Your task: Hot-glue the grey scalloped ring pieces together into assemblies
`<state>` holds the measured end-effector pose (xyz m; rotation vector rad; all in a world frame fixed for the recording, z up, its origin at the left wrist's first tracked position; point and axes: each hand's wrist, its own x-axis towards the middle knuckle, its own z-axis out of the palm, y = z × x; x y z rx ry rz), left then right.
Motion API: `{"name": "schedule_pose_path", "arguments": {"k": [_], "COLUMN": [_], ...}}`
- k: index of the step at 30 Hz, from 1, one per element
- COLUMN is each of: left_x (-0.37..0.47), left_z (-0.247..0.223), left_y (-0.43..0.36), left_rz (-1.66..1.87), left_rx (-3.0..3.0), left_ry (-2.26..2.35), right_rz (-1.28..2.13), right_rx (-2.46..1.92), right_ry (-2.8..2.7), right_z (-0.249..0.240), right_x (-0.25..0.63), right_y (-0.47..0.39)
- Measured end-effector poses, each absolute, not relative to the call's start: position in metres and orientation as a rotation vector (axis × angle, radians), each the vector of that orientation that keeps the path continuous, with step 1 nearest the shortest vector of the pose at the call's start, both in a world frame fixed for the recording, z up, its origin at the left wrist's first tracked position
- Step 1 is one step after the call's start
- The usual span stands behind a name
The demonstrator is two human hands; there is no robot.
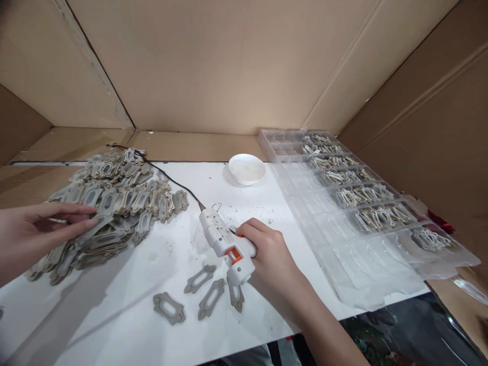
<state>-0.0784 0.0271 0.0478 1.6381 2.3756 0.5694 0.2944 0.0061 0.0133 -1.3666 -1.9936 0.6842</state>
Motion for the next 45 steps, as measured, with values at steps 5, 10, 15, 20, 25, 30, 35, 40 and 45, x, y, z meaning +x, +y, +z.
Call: {"name": "schedule_pose_path", "arguments": {"k": [5, 10, 15, 20, 25, 30, 35, 40, 45], "left_x": [-0.064, -0.059, -0.035, 0.012, 0.036, 0.040, 0.039, 0.035, 0.034], "left_z": [0.057, 0.054, 0.045, 0.028, 0.016, 0.014, 0.011, 0.010, 0.031], "left_y": [0.026, 0.020, 0.009, -0.011, -0.018, -0.015, -0.011, -0.010, 0.002], "left_rz": [0.238, 0.271, 0.271, -0.143, -0.299, -0.291, -0.248, -0.155, 0.196], "left_rx": [1.760, 1.823, 2.004, 2.016, 2.102, 2.126, 2.093, 2.133, 2.175], "left_ry": [2.268, 2.347, 1.904, 1.199, 1.182, 1.224, 1.240, 1.276, 1.210], "right_rz": [0.649, 0.592, 0.571, 0.560, 0.558, 0.571, 0.590, 0.593, 0.600], "right_rx": [-1.339, -1.304, -1.298, -1.296, -1.272, -1.276, -1.280, -1.267, -1.275], "right_ry": [-2.031, -2.085, -2.067, -2.041, -2.044, -2.027, -2.004, -1.984, -1.985], "right_z": [0.012, 0.013, 0.014, 0.013, 0.014, 0.016, 0.016, 0.015, 0.016], "right_x": [0.297, 0.301, 0.302, 0.302, 0.302, 0.302, 0.303, 0.303, 0.305], "right_y": [0.008, 0.010, 0.011, 0.011, 0.011, 0.010, 0.010, 0.010, 0.010]}}
